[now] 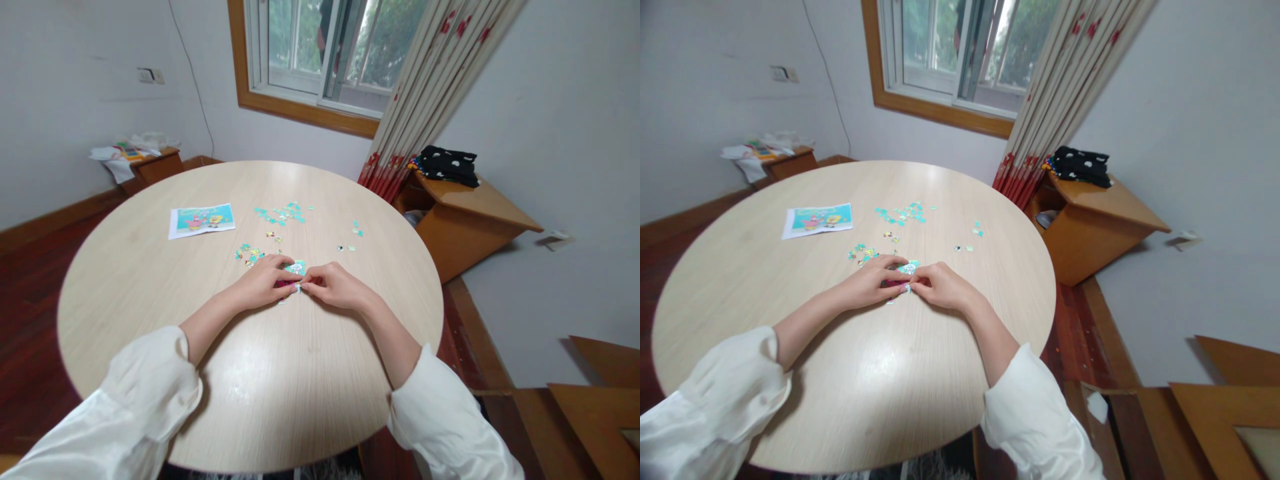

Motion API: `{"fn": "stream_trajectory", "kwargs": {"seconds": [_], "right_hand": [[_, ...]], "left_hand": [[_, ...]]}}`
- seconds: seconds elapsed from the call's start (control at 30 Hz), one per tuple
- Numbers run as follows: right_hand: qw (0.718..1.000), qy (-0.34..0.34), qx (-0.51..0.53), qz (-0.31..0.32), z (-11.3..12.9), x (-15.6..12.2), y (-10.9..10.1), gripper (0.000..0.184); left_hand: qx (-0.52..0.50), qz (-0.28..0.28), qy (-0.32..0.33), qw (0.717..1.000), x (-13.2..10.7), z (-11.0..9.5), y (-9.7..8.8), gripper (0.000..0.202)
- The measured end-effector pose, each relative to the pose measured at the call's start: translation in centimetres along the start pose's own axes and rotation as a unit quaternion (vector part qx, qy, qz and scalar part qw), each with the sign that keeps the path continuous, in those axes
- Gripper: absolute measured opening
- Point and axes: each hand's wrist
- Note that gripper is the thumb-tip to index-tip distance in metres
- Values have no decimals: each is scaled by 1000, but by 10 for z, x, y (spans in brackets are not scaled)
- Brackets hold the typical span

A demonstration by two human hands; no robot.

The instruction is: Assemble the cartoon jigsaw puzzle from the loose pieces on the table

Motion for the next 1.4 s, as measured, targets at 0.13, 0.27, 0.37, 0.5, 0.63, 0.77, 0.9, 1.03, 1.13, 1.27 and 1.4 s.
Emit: {"fn": "stream_trajectory", "kwargs": {"seconds": [0.13,0.27,0.37,0.5,0.63,0.77,0.9,1.03,1.13,1.27,1.4], "right_hand": [[998,3,42,-39,-4,1,-4,18],[976,46,66,-204,-29,4,-18,19],[938,104,97,-317,-55,5,-29,19],[932,122,99,-326,-73,5,-32,19],[954,107,56,-275,-70,3,-27,20],[979,103,39,-172,-68,-3,-27,17],[975,112,11,-192,-77,-3,-29,16],[930,144,-73,-330,-92,5,-28,18],[921,163,-126,-332,-101,10,-26,20],[924,170,-144,-311,-105,13,-23,20],[926,169,-133,-311,-106,13,-24,16]], "left_hand": [[-15,-8,1,1000,0,0,1,26],[-36,-17,-2,999,-1,3,3,27],[-49,-23,2,999,-1,4,4,27],[-50,-25,15,998,-2,4,5,27],[-41,-31,17,999,-2,4,4,29],[-42,-42,13,998,-2,3,3,27],[-57,-62,9,996,-1,3,2,23],[-74,-83,-3,994,1,4,1,24],[-83,-91,-9,992,1,4,0,25],[-86,-91,-14,992,0,4,-2,24],[-87,-93,-22,992,1,3,-2,25]]}}
Point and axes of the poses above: each hand's wrist, its own x-axis towards the middle knuckle, its own y-axis out of the palm, z = x × y, and after that the axes turned 4 degrees about z, right-handed
